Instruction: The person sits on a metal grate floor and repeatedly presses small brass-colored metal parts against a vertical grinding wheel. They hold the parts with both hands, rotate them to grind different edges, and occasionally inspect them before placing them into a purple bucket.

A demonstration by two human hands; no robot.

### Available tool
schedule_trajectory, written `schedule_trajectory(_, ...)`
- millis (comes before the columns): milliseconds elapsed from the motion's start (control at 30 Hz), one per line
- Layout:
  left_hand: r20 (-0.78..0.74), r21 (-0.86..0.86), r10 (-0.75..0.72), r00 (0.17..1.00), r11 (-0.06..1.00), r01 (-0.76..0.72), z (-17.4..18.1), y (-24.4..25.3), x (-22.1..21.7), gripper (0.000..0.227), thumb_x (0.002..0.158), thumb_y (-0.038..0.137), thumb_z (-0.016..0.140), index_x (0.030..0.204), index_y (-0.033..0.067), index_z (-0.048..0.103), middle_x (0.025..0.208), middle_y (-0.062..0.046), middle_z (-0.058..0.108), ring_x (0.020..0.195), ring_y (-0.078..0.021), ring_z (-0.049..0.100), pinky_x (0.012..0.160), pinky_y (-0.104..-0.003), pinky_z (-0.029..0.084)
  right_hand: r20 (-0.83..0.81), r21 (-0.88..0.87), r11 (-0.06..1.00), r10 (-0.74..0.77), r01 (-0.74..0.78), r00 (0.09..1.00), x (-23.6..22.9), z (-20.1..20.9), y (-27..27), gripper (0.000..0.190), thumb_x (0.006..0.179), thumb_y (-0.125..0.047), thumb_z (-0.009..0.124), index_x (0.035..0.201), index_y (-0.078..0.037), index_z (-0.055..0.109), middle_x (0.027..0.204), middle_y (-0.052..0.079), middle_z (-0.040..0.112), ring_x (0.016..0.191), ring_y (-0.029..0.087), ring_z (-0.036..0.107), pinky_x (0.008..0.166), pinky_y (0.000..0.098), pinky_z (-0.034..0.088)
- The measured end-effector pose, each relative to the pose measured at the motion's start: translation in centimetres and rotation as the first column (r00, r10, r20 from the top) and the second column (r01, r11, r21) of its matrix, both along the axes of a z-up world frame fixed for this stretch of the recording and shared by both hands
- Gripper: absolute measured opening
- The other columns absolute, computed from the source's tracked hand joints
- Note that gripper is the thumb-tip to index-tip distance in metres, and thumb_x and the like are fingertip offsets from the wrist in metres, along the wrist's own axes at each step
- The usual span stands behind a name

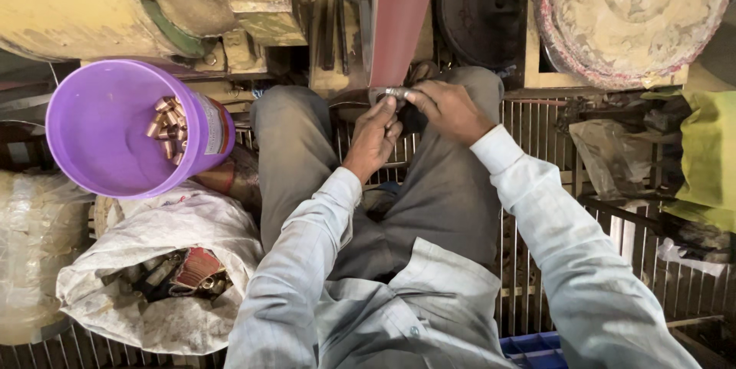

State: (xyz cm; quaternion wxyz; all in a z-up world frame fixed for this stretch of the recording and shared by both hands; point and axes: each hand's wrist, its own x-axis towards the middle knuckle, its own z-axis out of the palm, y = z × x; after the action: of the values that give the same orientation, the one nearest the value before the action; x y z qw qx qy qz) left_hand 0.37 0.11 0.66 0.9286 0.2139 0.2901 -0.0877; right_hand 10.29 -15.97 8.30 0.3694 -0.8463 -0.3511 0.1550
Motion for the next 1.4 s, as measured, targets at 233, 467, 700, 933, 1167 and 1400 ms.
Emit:
schedule_trajectory(233, 0.153, 0.051, -0.049, 0.987, 0.998, 0.042, 5.7, -0.4, -2.4, 0.028, 0.11, 0.022, 0.064, 0.124, -0.0015, 0.066, 0.089, 0.003, 0.052, 0.069, -0.0064, 0.04, 0.06, -0.022, 0.037, -0.824, -0.078, 0.984, -0.156, 0.163, 0.545, 0.3, 2.7, -1.7, 0.041, 0.111, -0.036, 0.052, 0.095, -0.002, 0.068, 0.065, -0.001, 0.049, 0.053, 0.01, 0.042, 0.047, 0.0268, 0.034)
schedule_trajectory(467, 0.276, 0.426, -0.209, 0.938, 0.902, 0.075, 14.3, 0.0, -9.1, 0.033, 0.103, 0.016, 0.066, 0.129, -0.0042, 0.068, 0.1, 0.0, 0.056, 0.074, -0.0071, 0.048, 0.061, -0.023, 0.04, -0.607, 0.119, 0.986, -0.022, 0.117, 0.795, -9.2, 9.6, -4.3, 0.03, 0.104, -0.03, 0.054, 0.117, -0.006, 0.064, 0.077, -0.004, 0.064, 0.062, 0.004, 0.055, 0.053, 0.0222, 0.047)
schedule_trajectory(700, 0.332, 0.409, -0.198, 0.922, 0.911, 0.049, 17.2, 0.5, -12.6, 0.043, 0.11, 0.013, 0.054, 0.149, -0.0022, 0.053, 0.122, -0.003, 0.057, 0.085, -0.0096, 0.051, 0.074, -0.026, 0.045, -0.257, 0.159, 0.976, -0.106, 0.15, 0.961, -14.2, 12.4, -3.1, 0.033, 0.099, -0.024, 0.069, 0.121, 0.0, 0.065, 0.091, 0.006, 0.068, 0.075, 0.013, 0.062, 0.068, 0.0267, 0.05)
schedule_trajectory(933, 0.419, -0.02, 0.13, 0.899, 0.991, -0.134, 18.2, 2.0, -14.4, 0.059, 0.111, 0.014, 0.04, 0.166, -0.0003, 0.022, 0.154, -0.01, 0.047, 0.137, -0.0186, 0.048, 0.122, -0.037, 0.037, -0.099, 0.137, 0.985, -0.088, 0.101, 0.991, -15.3, 14.8, -2.0, 0.034, 0.095, -0.02, 0.073, 0.121, 0.0, 0.067, 0.096, 0.01, 0.069, 0.078, 0.018, 0.067, 0.069, 0.0295, 0.053)
schedule_trajectory(1167, 0.431, 0.083, 0.139, 0.891, 0.978, -0.192, 19.6, 1.5, -15.2, 0.056, 0.114, 0.011, 0.043, 0.165, -0.0026, 0.024, 0.154, -0.014, 0.046, 0.144, -0.0241, 0.047, 0.128, -0.043, 0.034, 0.132, 0.042, 0.999, 0.013, -0.019, 0.991, -16.1, 16.6, -0.9, 0.041, 0.088, -0.02, 0.078, 0.124, -0.002, 0.066, 0.1, 0.012, 0.069, 0.079, 0.025, 0.07, 0.068, 0.0328, 0.056)
schedule_trajectory(1400, 0.455, 0.187, 0.069, 0.888, 0.967, -0.171, 19.5, 1.0, -15.8, 0.058, 0.113, 0.015, 0.053, 0.163, -0.0033, 0.03, 0.151, -0.013, 0.051, 0.141, -0.0227, 0.051, 0.124, -0.04, 0.04, 0.361, -0.099, 0.991, 0.123, -0.094, 0.924, -16.4, 16.4, -0.7, 0.044, 0.089, -0.022, 0.078, 0.124, 0.0, 0.064, 0.106, 0.009, 0.068, 0.081, 0.022, 0.066, 0.069, 0.0334, 0.057)
